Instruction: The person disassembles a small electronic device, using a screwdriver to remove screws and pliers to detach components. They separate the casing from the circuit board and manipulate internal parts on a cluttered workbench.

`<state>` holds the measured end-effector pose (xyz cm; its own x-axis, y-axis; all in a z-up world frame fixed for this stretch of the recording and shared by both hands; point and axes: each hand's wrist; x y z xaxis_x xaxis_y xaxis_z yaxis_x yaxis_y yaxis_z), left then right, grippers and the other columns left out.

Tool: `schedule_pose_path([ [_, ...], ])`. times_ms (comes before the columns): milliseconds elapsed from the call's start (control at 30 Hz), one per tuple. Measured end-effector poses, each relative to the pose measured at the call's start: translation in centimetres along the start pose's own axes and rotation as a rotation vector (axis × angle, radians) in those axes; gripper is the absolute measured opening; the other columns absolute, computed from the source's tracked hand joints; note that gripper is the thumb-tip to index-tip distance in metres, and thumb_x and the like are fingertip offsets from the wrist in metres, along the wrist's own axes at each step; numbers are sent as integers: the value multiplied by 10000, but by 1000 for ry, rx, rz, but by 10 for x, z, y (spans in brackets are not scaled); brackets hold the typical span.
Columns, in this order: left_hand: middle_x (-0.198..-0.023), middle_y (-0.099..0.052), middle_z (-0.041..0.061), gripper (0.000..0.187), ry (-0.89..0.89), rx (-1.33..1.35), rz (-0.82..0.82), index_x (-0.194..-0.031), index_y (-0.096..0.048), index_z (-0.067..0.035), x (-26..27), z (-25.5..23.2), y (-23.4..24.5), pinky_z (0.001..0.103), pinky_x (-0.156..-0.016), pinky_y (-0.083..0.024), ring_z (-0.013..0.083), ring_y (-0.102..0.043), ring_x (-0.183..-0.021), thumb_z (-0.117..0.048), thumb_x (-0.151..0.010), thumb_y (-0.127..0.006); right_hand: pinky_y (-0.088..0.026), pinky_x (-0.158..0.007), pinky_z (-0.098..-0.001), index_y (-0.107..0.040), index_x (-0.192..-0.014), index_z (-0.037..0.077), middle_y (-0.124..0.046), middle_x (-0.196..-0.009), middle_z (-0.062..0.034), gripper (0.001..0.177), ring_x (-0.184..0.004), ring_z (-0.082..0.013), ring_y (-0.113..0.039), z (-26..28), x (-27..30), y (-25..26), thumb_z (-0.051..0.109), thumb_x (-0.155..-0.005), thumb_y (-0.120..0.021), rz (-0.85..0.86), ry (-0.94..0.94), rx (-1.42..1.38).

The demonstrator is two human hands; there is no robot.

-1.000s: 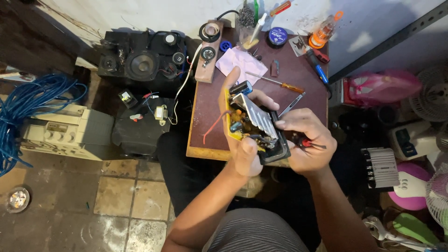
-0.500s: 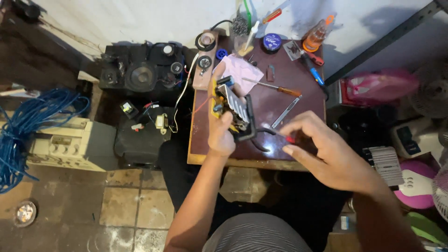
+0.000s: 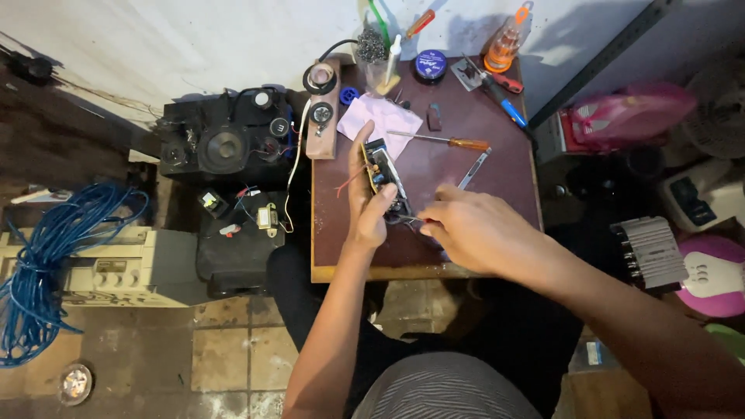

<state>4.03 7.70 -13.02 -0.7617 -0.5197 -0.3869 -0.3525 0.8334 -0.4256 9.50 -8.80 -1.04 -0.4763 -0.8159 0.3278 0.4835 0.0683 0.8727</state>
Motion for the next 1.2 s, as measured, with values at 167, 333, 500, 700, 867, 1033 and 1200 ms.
schedule_pose_path([
  [167,-1236,-544,78,913,3,-43,6,-1602,-309,-71,-4,20,11,270,-1019,-392,123,-505,-1093,-360,-841,-721,-577,-680,-526,-701,-1057,182,-630,-1090,-69,203,-825,-447,-728,-8,-18,-26,338,-943,-643,-59,0,68],
  [333,-1376,-495,111,908,-1,-47,-7,-1616,-293,-87,-6,27,17,357,-1156,-316,182,-455,-1276,-381,-865,-712,-573,-698,-526,-687,-1081,170,-683,-1027,-75,254,-842,-411,-748,-20,-35,-51,374,-979,-575,-51,-38,106],
  [500,-1540,-406,197,876,52,-255,-76,-1614,-317,-83,-11,13,16,461,-1253,-238,293,-350,-1470,-328,-893,-752,-559,-708,-574,-710,-1044,147,-714,-938,-117,262,-843,-459,-720,-28,-47,-74,351,-975,-561,-232,-26,-22],
  [700,-1405,-571,271,1020,93,-445,-117,-1568,-421,-87,-17,25,24,492,-1150,-419,388,-537,-1355,-217,-686,-918,-575,-696,-527,-739,-997,231,-742,-874,-49,242,-848,-363,-742,-45,-59,-104,418,-935,-599,-390,-29,-23],
  [867,-1287,-653,218,911,56,-370,-212,-1460,-576,-88,-17,55,33,459,-1091,-471,295,-607,-1252,-160,-635,-953,-582,-652,-478,-785,-965,208,-757,-803,-61,159,-821,-355,-745,-51,-73,-135,302,-914,-668,-558,25,-142],
  [1033,-1225,-671,191,880,43,-343,-259,-1397,-636,-73,-18,76,42,415,-1076,-480,218,-627,-1186,-170,-598,-991,-588,-631,-444,-803,-976,232,-760,-798,-49,138,-802,-316,-752,-52,-78,-146,286,-906,-697,-632,40,-141],
  [1200,-1241,-674,192,876,9,-318,-324,-1393,-638,-51,-19,79,43,396,-1079,-472,196,-605,-1194,-160,-604,-1003,-582,-610,-471,-805,-956,217,-746,-770,-56,139,-758,-352,-741,-43,-78,-148,299,-904,-705,-717,24,-172],
])
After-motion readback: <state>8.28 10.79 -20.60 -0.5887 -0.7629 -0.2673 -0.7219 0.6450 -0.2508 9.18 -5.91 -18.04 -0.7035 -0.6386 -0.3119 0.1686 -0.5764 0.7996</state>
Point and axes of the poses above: each hand's wrist, its own x-axis away from the middle knuckle, its own y-axis out of the back of the hand, z = x × y
